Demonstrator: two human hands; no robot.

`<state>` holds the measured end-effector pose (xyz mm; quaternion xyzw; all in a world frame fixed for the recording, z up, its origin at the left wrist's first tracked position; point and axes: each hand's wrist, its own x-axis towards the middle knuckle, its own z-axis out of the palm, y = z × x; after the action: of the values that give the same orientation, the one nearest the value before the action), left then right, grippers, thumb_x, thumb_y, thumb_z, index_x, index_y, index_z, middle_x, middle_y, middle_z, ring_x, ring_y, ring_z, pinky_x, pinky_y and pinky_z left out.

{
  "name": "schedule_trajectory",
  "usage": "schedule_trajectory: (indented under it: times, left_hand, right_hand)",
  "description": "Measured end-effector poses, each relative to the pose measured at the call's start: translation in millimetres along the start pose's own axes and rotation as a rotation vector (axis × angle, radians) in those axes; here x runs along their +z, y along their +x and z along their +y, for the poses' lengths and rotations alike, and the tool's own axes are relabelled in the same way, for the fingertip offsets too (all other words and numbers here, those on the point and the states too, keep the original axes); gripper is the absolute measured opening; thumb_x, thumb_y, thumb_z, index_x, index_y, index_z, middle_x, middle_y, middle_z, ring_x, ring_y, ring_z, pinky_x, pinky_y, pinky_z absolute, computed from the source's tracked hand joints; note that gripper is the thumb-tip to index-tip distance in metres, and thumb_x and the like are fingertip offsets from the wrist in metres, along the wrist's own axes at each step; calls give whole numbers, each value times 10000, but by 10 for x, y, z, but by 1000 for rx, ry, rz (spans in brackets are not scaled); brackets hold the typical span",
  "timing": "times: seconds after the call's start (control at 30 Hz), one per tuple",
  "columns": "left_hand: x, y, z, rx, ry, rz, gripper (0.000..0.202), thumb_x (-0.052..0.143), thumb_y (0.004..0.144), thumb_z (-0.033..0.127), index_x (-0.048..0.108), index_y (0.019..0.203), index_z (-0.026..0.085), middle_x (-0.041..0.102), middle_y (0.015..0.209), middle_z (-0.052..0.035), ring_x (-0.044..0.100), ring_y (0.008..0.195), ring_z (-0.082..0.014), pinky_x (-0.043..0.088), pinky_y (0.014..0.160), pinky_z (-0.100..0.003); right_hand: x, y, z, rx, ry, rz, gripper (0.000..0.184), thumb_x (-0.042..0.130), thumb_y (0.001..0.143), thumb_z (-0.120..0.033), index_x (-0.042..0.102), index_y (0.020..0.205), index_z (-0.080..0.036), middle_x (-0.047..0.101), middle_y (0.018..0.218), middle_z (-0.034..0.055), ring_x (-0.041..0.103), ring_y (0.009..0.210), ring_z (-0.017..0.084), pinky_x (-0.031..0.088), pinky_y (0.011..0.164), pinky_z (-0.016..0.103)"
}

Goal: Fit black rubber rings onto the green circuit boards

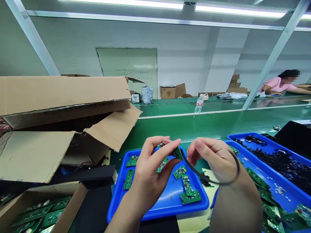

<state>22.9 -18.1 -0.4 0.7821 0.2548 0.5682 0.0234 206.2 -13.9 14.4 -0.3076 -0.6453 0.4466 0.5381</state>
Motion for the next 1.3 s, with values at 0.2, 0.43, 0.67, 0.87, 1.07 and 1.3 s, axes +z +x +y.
schedule_trajectory:
  times: [0.2,0.43,0.67,0.87,1.07,1.3]
  left_hand:
    - [-2,23,-43,167,203,63,362,611,879,45,608,1215,180,561,1075,-66,605,1053,-174,529,998,-366]
    - [-61,46,-45,71,90,52,374,691,848,130,633,1212,192,573,976,-30,619,850,-111,567,748,-187]
    - [-117,58,-81,-8,-110,-39,414,719,836,233,643,1239,289,616,901,-20,619,792,-123,557,711,-218]
    - [-113,64,-69,-151,-333,-56,396,779,773,284,697,1159,314,620,830,-21,613,747,-124,559,686,-213]
    - [-100,66,-25,-386,-606,-111,355,807,745,268,733,1088,319,570,819,-17,593,739,-115,592,657,-198]
    - [-81,94,13,-445,-690,-105,301,772,786,289,742,1086,297,566,799,-25,589,742,-117,580,664,-192]
  right_hand:
    - [58,-26,-123,107,-44,-187,442,669,806,-580,609,672,-163,593,599,17,523,543,106,441,497,212]
    - [96,-15,-77,144,78,-224,377,644,853,-505,599,692,-168,578,599,12,532,549,107,464,529,222]
    - [117,20,-36,214,162,-324,419,653,833,-522,564,642,-160,463,483,-40,384,434,65,342,427,188]
    - [106,35,-10,203,149,-390,422,626,850,-518,510,631,-176,411,494,-57,339,445,64,328,434,191]
    - [156,9,-71,142,24,-270,372,634,844,-466,509,650,-175,409,546,-52,321,482,67,275,428,190]
    - [204,-85,-96,36,-133,-34,213,628,863,-342,572,730,-185,552,625,-11,485,545,92,403,485,194]
